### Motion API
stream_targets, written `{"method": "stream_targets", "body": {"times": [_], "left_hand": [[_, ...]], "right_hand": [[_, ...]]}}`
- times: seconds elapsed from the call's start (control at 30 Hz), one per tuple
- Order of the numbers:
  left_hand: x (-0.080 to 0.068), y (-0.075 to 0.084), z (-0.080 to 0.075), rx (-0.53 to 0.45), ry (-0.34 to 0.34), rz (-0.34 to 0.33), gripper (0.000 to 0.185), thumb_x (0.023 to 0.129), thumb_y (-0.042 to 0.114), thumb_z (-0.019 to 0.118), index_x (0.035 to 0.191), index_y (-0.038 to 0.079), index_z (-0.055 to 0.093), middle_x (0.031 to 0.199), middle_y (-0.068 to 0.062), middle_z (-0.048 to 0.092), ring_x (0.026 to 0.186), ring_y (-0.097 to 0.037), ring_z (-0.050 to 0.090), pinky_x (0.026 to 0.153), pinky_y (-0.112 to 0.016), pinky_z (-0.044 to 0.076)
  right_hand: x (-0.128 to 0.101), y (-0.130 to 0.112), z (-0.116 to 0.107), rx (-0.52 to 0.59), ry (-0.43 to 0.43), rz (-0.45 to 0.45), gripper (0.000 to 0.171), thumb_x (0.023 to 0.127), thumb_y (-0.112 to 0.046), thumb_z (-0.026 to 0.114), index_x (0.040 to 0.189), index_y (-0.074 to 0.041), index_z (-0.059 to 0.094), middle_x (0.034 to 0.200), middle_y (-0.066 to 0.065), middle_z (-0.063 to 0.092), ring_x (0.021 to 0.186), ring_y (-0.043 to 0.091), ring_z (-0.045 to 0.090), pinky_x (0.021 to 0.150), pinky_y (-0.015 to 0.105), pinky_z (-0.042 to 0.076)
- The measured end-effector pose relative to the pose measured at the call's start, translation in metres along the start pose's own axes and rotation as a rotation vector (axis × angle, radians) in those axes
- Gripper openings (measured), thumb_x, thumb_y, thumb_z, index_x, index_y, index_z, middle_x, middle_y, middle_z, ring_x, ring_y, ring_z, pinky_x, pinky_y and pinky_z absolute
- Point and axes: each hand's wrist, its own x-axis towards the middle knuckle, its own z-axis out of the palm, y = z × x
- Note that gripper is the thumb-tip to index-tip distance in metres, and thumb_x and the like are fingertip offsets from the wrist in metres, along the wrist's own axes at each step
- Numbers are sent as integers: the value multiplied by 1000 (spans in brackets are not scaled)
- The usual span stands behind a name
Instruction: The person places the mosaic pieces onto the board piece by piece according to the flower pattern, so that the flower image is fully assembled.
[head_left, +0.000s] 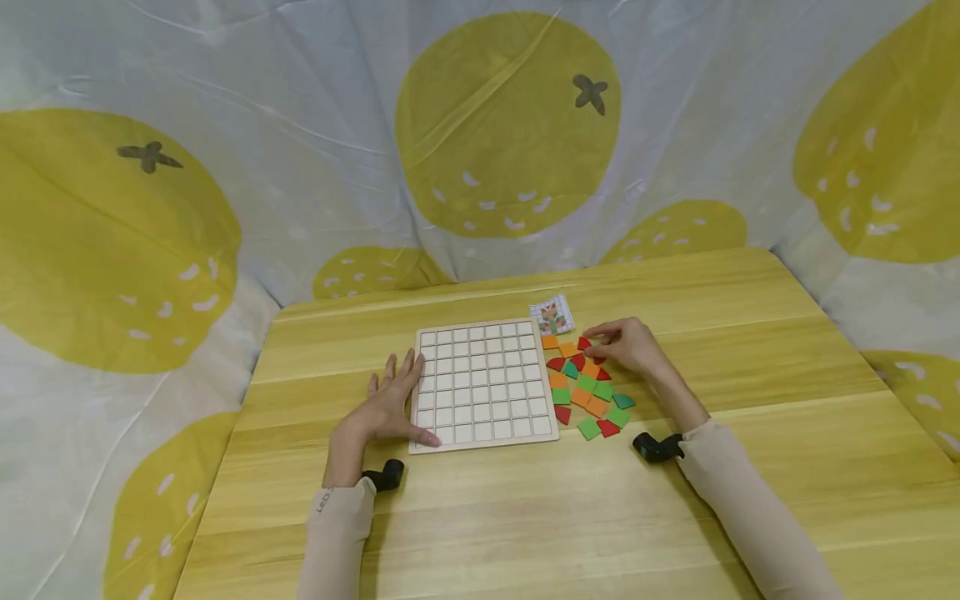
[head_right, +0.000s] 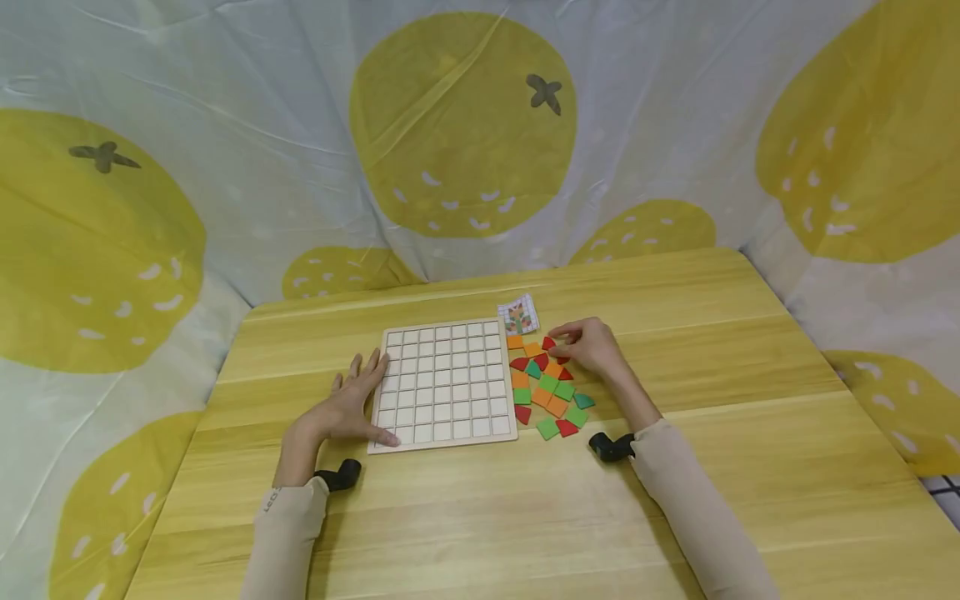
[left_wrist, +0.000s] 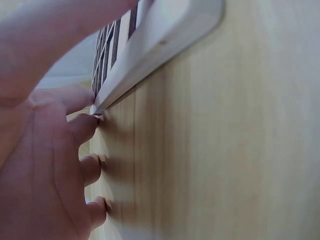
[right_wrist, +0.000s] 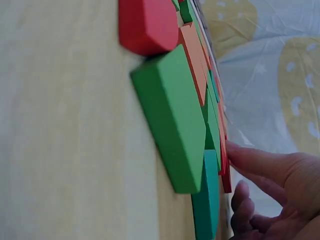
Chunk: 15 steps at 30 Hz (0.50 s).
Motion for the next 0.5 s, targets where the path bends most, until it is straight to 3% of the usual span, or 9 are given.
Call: {"method": "stream_targets", "body": {"times": [0.17,0.3,0.4,0.5], "left_hand": [[-2,1,0,-3,-5,-5,143,67,45,96,166,4,0,173,-20,-13,157,-46,-21,122,-73,-10],[-2,2,0,3,-8,-10,143,68,46,95,166,5,0,173,-19,-14,158,-45,-21,123,-72,-11],[-2,2,1,7,-11,-12,144,68,46,95,166,5,-1,173,-19,-14,158,-45,-21,122,-73,-11],[-1,1,1,6,-14,-18,144,67,47,95,166,5,-1,173,-18,-14,158,-44,-21,122,-73,-11]], "right_hand": [[3,0,-2,-11,-29,-10,28,94,-10,76,120,0,76,67,9,66,61,14,65,54,24,35],[3,1,-6,-8,-47,8,28,95,-10,74,121,-1,76,58,1,49,55,12,46,53,24,29],[3,2,-8,20,-41,52,31,93,-13,78,121,-3,76,55,-3,47,53,12,34,54,25,27],[3,2,-6,68,-33,85,36,89,-18,83,121,-3,76,54,-3,57,49,11,38,53,25,27]]}}
